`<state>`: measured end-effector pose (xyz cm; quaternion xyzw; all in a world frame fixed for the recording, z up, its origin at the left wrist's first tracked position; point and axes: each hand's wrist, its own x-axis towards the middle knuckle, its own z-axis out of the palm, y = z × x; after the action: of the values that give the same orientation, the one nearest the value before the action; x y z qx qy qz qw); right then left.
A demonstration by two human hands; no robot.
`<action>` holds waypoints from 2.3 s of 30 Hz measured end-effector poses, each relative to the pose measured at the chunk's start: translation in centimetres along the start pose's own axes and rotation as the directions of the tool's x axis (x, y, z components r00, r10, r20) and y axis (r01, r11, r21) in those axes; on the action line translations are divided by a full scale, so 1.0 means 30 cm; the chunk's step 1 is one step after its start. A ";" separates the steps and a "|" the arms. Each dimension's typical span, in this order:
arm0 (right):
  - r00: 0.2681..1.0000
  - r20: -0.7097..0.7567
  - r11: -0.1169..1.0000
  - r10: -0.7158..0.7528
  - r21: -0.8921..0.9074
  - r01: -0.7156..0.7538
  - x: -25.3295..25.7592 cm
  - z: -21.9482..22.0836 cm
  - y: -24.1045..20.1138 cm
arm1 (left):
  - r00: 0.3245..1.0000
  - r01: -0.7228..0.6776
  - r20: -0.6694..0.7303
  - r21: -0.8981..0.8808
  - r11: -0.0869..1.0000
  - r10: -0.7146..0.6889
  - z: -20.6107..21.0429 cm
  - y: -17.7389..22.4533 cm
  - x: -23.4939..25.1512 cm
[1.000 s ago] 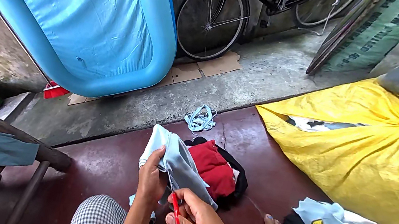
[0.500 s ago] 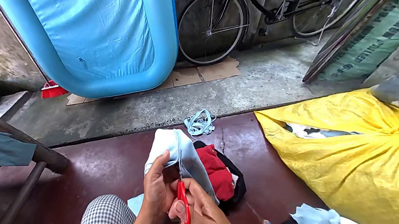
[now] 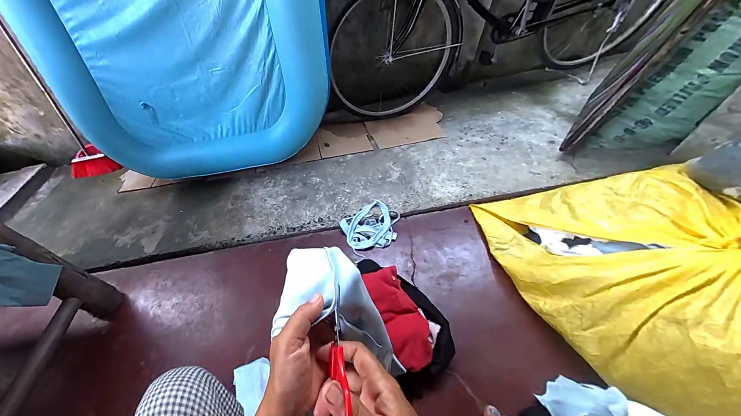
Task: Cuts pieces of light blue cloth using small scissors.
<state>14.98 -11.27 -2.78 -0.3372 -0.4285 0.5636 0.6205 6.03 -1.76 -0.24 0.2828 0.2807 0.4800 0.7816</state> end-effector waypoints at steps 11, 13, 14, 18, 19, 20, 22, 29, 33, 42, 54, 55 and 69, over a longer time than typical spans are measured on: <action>0.996 -0.079 0.999 0.044 0.035 -0.041 -0.026 0.016 -0.034 | 1.000 0.020 0.009 0.070 0.997 -0.021 0.011 -0.030 -0.032; 0.996 -0.082 0.999 0.045 0.027 -0.043 -0.028 0.019 -0.032 | 1.000 0.011 0.010 0.087 0.996 -0.012 0.010 -0.031 -0.036; 0.997 -0.066 0.999 0.041 0.022 -0.039 -0.027 0.015 -0.030 | 1.000 0.006 0.010 0.083 0.997 -0.007 0.009 -0.031 -0.038; 1.000 0.012 1.000 0.001 -0.017 0.000 -0.017 -0.015 -0.028 | 0.998 -0.010 0.055 0.062 0.998 0.007 -0.007 -0.031 -0.039; 1.000 0.012 1.000 -0.003 -0.028 0.003 -0.015 -0.018 -0.030 | 0.998 -0.013 0.070 0.060 0.998 0.009 -0.011 -0.032 -0.039; 1.000 0.009 0.999 -0.010 -0.035 0.010 -0.014 -0.021 -0.028 | 0.996 -0.017 0.090 0.057 0.998 0.012 -0.014 -0.034 -0.038; 1.000 0.002 0.999 -0.016 -0.042 0.016 -0.013 -0.024 -0.024 | 0.994 -0.024 0.106 0.064 0.998 0.017 -0.018 -0.036 -0.041; 0.996 -0.052 0.994 0.077 -0.068 -0.081 -0.017 -0.020 -0.042 | 0.999 -0.042 0.035 0.131 0.991 0.038 -0.018 -0.031 -0.047; 1.000 0.016 0.996 0.026 -0.080 -0.025 -0.005 -0.053 -0.040 | 0.993 -0.073 0.098 0.135 0.988 0.060 -0.030 -0.039 -0.051; 0.997 0.006 0.996 0.080 -0.048 -0.080 -0.008 -0.064 -0.058 | 0.994 -0.056 0.101 0.145 0.988 0.042 -0.040 -0.045 -0.051; 0.994 0.082 0.994 0.078 -0.083 -0.071 0.001 -0.099 -0.080 | 0.990 -0.087 0.129 0.182 0.979 0.064 -0.065 -0.054 -0.056; 0.992 0.071 0.992 0.100 -0.079 -0.094 0.000 -0.099 -0.086 | 0.990 -0.087 0.125 0.184 0.979 0.064 -0.069 -0.054 -0.055; 0.990 0.091 0.994 0.105 -0.052 -0.101 0.008 -0.116 -0.093 | 0.988 -0.120 0.122 0.171 0.978 0.100 -0.073 -0.061 -0.058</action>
<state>19.29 -11.18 -1.64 -0.3469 -0.4521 0.5998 0.5617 4.90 -3.65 -2.75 0.3932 0.2618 0.4787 0.7400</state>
